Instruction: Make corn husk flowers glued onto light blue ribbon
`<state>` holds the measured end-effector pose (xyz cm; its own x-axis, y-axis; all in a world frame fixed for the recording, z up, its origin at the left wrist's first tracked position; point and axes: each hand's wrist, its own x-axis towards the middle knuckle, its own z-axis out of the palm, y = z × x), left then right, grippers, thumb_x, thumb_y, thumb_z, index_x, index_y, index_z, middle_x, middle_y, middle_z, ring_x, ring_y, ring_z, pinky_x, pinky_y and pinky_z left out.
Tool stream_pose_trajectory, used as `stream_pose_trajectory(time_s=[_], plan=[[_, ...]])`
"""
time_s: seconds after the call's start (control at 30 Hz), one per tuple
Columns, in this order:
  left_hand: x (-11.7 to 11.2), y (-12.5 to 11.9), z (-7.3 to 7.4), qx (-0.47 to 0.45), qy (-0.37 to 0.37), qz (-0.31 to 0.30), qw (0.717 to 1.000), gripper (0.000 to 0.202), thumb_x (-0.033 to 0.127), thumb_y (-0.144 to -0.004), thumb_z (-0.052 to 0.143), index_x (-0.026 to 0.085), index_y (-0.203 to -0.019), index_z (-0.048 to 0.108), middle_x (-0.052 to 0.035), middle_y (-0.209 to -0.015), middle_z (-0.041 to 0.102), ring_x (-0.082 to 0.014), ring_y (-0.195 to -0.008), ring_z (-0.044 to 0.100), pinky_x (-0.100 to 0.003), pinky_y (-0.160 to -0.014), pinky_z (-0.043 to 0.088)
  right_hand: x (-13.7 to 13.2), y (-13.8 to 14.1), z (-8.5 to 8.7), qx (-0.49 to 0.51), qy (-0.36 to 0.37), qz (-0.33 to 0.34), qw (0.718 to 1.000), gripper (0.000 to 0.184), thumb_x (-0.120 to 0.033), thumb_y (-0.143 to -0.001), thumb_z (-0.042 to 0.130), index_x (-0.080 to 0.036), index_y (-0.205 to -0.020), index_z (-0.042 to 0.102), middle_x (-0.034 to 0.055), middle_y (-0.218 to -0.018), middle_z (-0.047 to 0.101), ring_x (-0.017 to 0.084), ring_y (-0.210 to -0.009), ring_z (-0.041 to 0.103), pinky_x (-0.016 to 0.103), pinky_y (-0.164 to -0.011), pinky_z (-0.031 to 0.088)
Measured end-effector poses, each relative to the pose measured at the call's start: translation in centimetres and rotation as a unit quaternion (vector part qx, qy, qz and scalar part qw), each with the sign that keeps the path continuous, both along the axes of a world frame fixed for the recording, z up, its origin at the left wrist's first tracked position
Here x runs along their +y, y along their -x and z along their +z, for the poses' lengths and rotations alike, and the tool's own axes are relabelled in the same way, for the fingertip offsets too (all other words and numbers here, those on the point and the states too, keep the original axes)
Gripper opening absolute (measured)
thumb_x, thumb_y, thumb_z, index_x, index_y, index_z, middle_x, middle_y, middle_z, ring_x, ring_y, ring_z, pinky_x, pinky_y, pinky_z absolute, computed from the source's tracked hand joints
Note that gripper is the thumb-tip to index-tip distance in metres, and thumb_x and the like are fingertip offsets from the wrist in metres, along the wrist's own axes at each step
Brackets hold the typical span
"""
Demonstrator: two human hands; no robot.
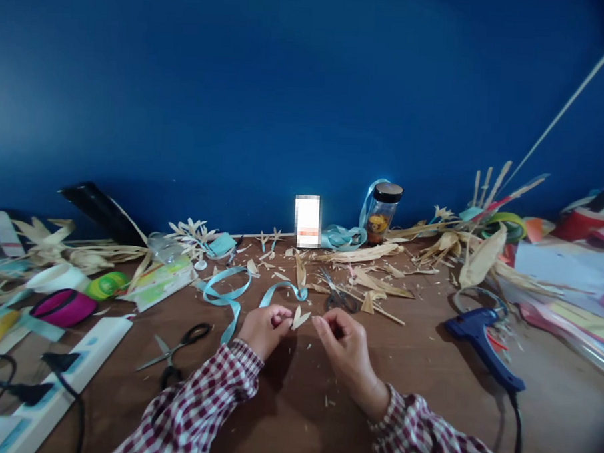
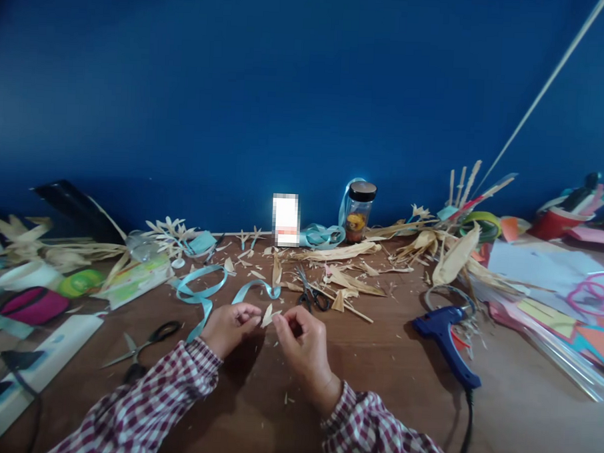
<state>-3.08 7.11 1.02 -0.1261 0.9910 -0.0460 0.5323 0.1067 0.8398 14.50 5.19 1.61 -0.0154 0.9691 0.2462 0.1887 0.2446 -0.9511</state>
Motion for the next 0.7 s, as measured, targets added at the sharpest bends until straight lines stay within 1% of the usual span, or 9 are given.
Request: stream_pose_trajectory(time_s=[0.1,0.2,0.27,0.33,0.4,0.47,0.53,0.6,0.7], plan=[[-0.1,0.8,0.1,0.032,-0.034,-0.001,0.999,0.009,0.015,-0.061,0.068,0.021,-0.065,0.072,-0.0012,-0.066,0.065,-0.0128,-0.056,0.055,-0.022,-0.058,0.041,0.2,0.0,-0.2,-0.008,0.004,-0.004,1.0,0.028,-0.034,-0.082,0.057,-0.017,-0.06,0.051,-0.0048,-0.052,0.042,0.009,-0.049,0.037,0.02,-0.047,0.029],[-0.6,0.7,1.3,0.054,-0.074,-0.038,0.995,0.013,0.021,-0.071,0.061,0.02,-0.079,0.072,-0.0041,-0.081,0.067,-0.0144,-0.063,0.058,-0.025,-0.061,0.046,0.3,0.0,-0.4,-0.009,0.001,-0.008,1.0,0.028,-0.035,-0.081,0.057,-0.017,-0.06,0.051,-0.0049,-0.052,0.042,0.008,-0.049,0.037,0.02,-0.047,0.029],[-1.3,0.0,2.4,0.014,-0.07,-0.076,0.995,0.018,0.028,-0.079,0.056,0.019,-0.083,0.071,-0.0054,-0.083,0.069,-0.0172,-0.072,0.062,-0.026,-0.065,0.049,0.3,0.1,-0.5,-0.005,0.002,-0.01,1.0,0.028,-0.035,-0.08,0.058,-0.016,-0.06,0.051,-0.005,-0.052,0.043,0.008,-0.049,0.037,0.019,-0.046,0.03],[-2.1,-1.0,3.4,-0.049,-0.021,-0.101,0.993,0.023,0.034,-0.079,0.057,0.017,-0.089,0.07,-0.0058,-0.081,0.07,-0.0172,-0.068,0.063,-0.026,-0.057,0.05,0.3,0.1,-0.7,-0.002,0.003,-0.007,1.0,0.028,-0.035,-0.08,0.058,-0.016,-0.061,0.052,-0.005,-0.052,0.043,0.008,-0.048,0.037,0.019,-0.046,0.03],[-2.8,-2.1,3.8,-0.116,0.017,-0.126,0.985,0.028,0.035,-0.076,0.062,0.017,-0.096,0.068,-0.0064,-0.085,0.071,-0.0161,-0.064,0.062,-0.025,-0.051,0.05,0.4,0.1,-0.9,0.0,0.006,0.001,1.0,0.027,-0.036,-0.079,0.059,-0.016,-0.061,0.052,-0.005,-0.051,0.044,0.008,-0.048,0.038,0.019,-0.045,0.03],[-3.1,-2.9,3.8,-0.149,0.02,-0.126,0.981,0.027,0.035,-0.076,0.062,0.017,-0.094,0.069,-0.0059,-0.082,0.071,-0.0151,-0.061,0.062,-0.024,-0.049,0.05,0.4,0.1,-1.0,-0.001,0.009,0.006,1.0,0.028,-0.036,-0.078,0.06,-0.016,-0.061,0.052,-0.0051,-0.051,0.044,0.008,-0.048,0.037,0.018,-0.044,0.03],[-3.1,-3.3,3.6,-0.146,-0.004,-0.107,0.983,0.024,0.035,-0.077,0.062,0.017,-0.09,0.069,-0.005,-0.075,0.071,-0.0143,-0.057,0.061,-0.025,-0.05,0.051,0.5,0.1,-1.1,-0.004,0.009,0.004,1.0,0.028,-0.036,-0.078,0.06,-0.016,-0.061,0.051,-0.0053,-0.051,0.043,0.008,-0.047,0.036,0.018,-0.044,0.029],[-2.8,-3.2,3.5,-0.115,-0.048,-0.087,0.988,0.02,0.033,-0.076,0.063,0.017,-0.086,0.07,-0.0047,-0.072,0.071,-0.0143,-0.056,0.062,-0.026,-0.051,0.052,0.5,0.1,-1.1,-0.004,0.005,-0.001,1.0,0.028,-0.035,-0.078,0.06,-0.016,-0.06,0.051,-0.0055,-0.051,0.042,0.008,-0.047,0.036,0.018,-0.044,0.029],[-2.3,-2.8,3.6,-0.03,-0.141,-0.088,0.986,0.012,0.026,-0.077,0.063,0.018,-0.08,0.07,-0.0048,-0.076,0.072,-0.0158,-0.065,0.065,-0.027,-0.06,0.053,0.6,0.1,-1.0,0.004,0.005,-0.008,1.0,0.027,-0.033,-0.078,0.06,-0.016,-0.059,0.051,-0.0058,-0.05,0.042,0.007,-0.047,0.035,0.018,-0.044,0.029]])
